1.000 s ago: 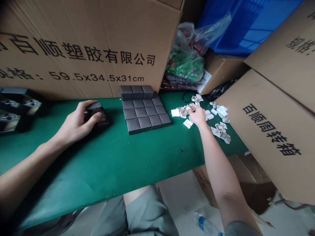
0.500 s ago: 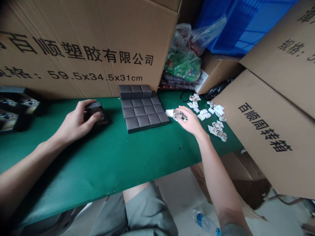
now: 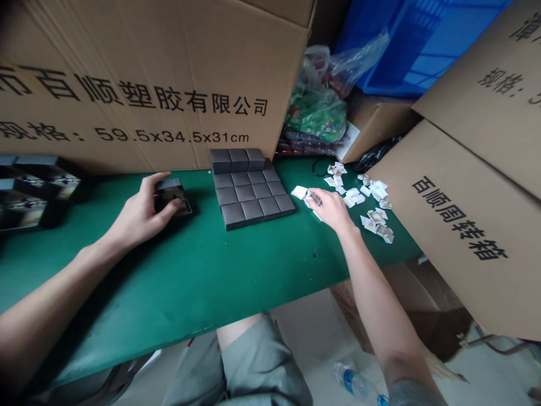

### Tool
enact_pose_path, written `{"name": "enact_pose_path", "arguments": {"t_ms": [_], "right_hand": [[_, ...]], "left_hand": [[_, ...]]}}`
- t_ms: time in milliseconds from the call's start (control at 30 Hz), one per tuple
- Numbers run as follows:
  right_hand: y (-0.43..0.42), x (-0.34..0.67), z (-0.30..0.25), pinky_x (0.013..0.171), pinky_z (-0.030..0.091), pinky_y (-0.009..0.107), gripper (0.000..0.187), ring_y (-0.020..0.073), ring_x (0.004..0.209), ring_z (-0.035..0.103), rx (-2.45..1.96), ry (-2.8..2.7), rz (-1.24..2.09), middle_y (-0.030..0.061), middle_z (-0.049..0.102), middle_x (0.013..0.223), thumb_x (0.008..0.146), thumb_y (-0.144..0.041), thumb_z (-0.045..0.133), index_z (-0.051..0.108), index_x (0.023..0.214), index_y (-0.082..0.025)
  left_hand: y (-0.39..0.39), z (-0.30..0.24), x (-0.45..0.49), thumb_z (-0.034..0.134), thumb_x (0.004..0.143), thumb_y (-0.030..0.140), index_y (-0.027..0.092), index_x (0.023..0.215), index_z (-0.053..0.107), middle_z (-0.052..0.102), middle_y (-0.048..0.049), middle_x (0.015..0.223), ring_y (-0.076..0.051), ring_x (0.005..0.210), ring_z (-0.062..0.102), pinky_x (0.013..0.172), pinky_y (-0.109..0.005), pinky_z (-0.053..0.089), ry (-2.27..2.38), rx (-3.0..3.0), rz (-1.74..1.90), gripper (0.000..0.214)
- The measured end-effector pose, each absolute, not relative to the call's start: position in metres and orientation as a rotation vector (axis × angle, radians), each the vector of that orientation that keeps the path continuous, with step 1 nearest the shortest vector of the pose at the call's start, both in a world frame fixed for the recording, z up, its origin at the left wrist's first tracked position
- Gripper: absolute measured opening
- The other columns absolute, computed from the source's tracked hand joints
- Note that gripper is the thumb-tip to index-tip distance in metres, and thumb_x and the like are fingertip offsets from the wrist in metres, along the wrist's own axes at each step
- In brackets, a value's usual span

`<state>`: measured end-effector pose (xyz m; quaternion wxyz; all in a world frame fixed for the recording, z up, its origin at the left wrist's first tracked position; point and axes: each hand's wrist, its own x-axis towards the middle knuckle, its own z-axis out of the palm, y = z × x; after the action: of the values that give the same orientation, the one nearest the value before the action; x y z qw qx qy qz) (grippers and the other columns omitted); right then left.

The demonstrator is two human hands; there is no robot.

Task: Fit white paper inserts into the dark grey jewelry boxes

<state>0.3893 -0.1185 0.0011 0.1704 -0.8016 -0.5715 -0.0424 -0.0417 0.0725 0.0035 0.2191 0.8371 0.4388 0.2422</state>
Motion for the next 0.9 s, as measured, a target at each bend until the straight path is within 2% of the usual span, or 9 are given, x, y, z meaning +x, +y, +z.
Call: {"name": "enact_pose_path", "arguments": {"t_ms": [133,267,367,467,600,700,767,900], "right_hand": [[-0.122,0.377,0.007,0.100,0.058,0.042,0.038,0.0281,0.105,0.076,-2.163,-1.427,-0.345,0.0087,0.080,0.110,0.093,-0.040,0.058,0.074,0.123,-0.023],[-0.120,0.364,0.025,0.101,0.060,0.044,0.041,0.0271,0.108,0.075,-2.097,-1.161,-0.338,0.0079,0.079,0.117,0.092,-0.043,0.060,0.070,0.127,-0.024],[-0.110,0.351,0.040,0.095,0.064,0.043,0.043,0.0271,0.108,0.075,-1.987,-1.078,-0.142,0.0089,0.078,0.117,0.095,-0.042,0.054,0.067,0.132,-0.023],[-0.095,0.333,0.048,0.091,0.066,0.042,0.040,0.0275,0.113,0.074,-1.829,-1.144,0.222,0.0075,0.076,0.120,0.097,-0.041,0.050,0.069,0.129,-0.026],[-0.075,0.321,0.046,0.103,0.063,0.044,0.039,0.0263,0.125,0.070,-1.624,-1.181,0.569,0.0056,0.071,0.136,0.097,-0.047,0.060,0.065,0.132,-0.029],[-0.073,0.334,0.036,0.106,0.062,0.045,0.041,0.0244,0.128,0.069,-1.663,-1.144,0.480,0.0058,0.069,0.140,0.099,-0.054,0.058,0.063,0.132,-0.031],[-0.079,0.350,0.027,0.105,0.061,0.045,0.041,0.0253,0.126,0.070,-1.815,-1.177,0.335,0.0075,0.073,0.133,0.098,-0.056,0.056,0.067,0.126,-0.027],[-0.098,0.372,0.009,0.106,0.056,0.055,0.042,0.0346,0.118,0.071,-2.193,-1.286,0.128,0.0118,0.078,0.121,0.087,-0.059,0.070,0.077,0.107,-0.022]], "left_hand": [[0.073,0.002,-0.042,0.057,0.087,0.048,0.018,0.157,0.037,0.070,-0.0153,0.125,-0.035,0.108,0.071,0.095,-0.045,0.056,1.209,2.318,0.670,0.078],[0.072,0.003,-0.042,0.055,0.087,0.047,0.017,0.157,0.038,0.070,-0.0153,0.127,-0.035,0.110,0.071,0.096,-0.046,0.056,1.193,2.321,0.681,0.078],[0.073,0.003,-0.042,0.053,0.087,0.046,0.016,0.156,0.039,0.070,-0.0157,0.127,-0.036,0.110,0.071,0.096,-0.047,0.056,1.191,2.324,0.679,0.077],[0.073,0.003,-0.042,0.052,0.086,0.044,0.016,0.155,0.042,0.071,-0.0153,0.125,-0.035,0.109,0.071,0.095,-0.045,0.057,1.195,2.337,0.692,0.075],[0.070,0.004,-0.044,0.052,0.087,0.043,0.021,0.150,0.049,0.075,-0.0119,0.118,-0.030,0.100,0.073,0.090,-0.041,0.058,1.177,2.354,0.701,0.066],[0.068,0.004,-0.044,0.053,0.089,0.043,0.022,0.144,0.054,0.076,-0.0116,0.119,-0.029,0.099,0.074,0.090,-0.040,0.058,1.147,2.358,0.717,0.059],[0.068,0.004,-0.044,0.052,0.089,0.043,0.022,0.140,0.055,0.075,-0.0118,0.121,-0.029,0.101,0.074,0.091,-0.039,0.058,1.128,2.362,0.730,0.055],[0.069,0.003,-0.044,0.051,0.089,0.043,0.023,0.133,0.057,0.076,-0.0116,0.118,-0.030,0.101,0.074,0.088,-0.039,0.058,1.113,2.383,0.722,0.049]]}}
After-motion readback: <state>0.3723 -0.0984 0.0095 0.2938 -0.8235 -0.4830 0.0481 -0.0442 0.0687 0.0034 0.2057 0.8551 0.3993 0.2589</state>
